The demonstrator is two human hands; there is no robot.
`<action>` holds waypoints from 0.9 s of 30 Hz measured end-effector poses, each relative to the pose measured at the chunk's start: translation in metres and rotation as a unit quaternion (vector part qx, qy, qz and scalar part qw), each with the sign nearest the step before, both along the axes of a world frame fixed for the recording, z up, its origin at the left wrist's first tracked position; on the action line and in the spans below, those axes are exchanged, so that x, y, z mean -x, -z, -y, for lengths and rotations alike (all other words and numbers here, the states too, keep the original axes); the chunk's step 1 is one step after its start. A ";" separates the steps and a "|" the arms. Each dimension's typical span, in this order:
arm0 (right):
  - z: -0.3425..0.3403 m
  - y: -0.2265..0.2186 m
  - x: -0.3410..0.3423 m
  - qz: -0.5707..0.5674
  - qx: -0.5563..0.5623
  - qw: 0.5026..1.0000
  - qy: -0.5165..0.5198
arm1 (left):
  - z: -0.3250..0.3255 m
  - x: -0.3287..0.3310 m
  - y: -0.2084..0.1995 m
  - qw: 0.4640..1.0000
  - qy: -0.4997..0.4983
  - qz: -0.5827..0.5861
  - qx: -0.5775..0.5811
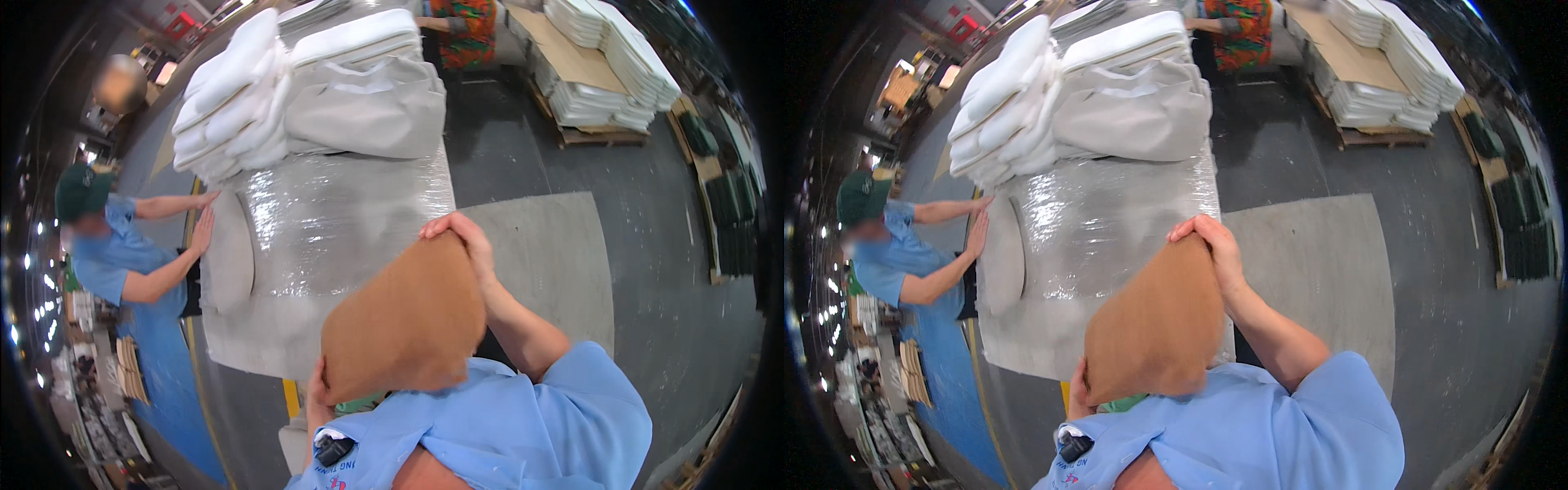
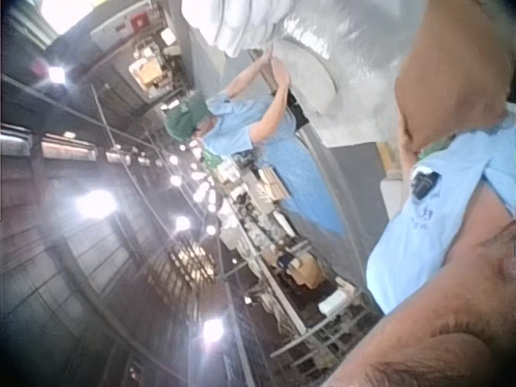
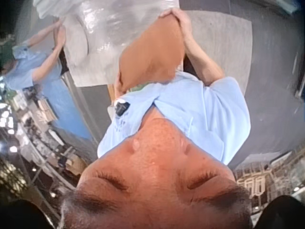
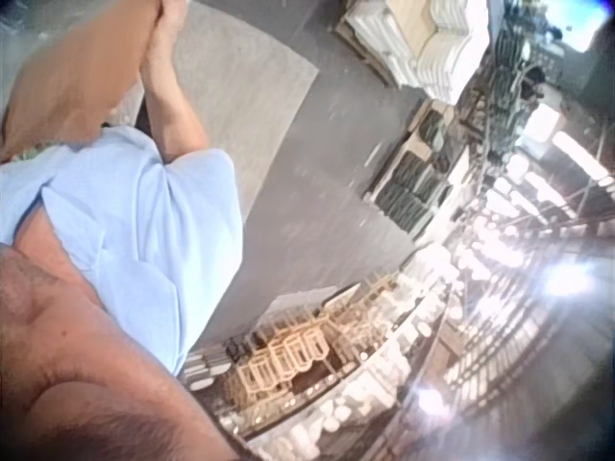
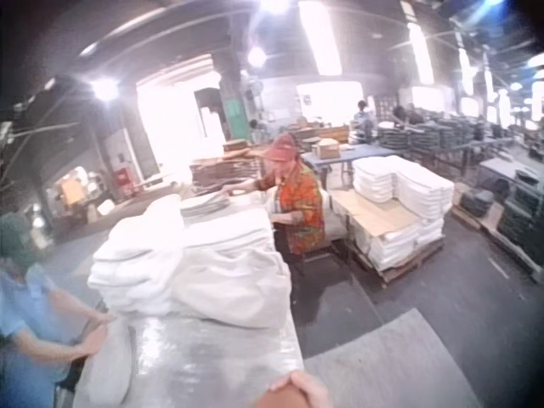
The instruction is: The person assembles cushion components by hand, placing a brown fabric cover over a white foam insert and smoothing the edges. The person then stacks the assembled cushion and repeats the process with additional foam and fabric pieces.
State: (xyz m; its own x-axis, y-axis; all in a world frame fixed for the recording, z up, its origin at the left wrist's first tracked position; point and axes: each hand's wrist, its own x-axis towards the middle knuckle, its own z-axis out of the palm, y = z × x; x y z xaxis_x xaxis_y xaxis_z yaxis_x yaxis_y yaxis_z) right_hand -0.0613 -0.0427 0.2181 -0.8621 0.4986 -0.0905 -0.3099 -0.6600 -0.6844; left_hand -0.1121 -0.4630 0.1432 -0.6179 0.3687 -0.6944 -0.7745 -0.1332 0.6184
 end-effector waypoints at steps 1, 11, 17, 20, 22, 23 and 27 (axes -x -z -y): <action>0.002 -0.016 0.003 -0.071 -0.006 0.997 -0.006 | -0.004 0.006 0.006 1.000 -0.010 0.004 -0.006; -0.005 -0.067 0.040 -0.232 -0.184 0.952 -0.080 | -0.084 0.029 0.035 0.994 0.029 0.037 -0.098; 0.012 -0.069 0.059 -0.256 -0.129 0.948 -0.137 | -0.084 0.016 0.038 0.987 0.021 0.055 -0.149; 0.014 -0.009 0.078 -0.263 -0.116 0.916 -0.280 | -0.109 0.020 0.029 0.986 0.054 0.009 -0.156; 0.029 -0.004 0.073 -0.273 -0.138 0.916 -0.260 | -0.123 0.013 0.008 0.986 0.064 0.003 -0.155; 0.036 -0.001 0.070 -0.281 -0.147 0.915 -0.250 | -0.122 0.014 0.011 0.985 0.065 0.017 -0.160; 0.047 -0.001 0.072 -0.285 -0.152 0.908 -0.266 | -0.131 0.005 0.010 0.981 0.066 0.046 -0.175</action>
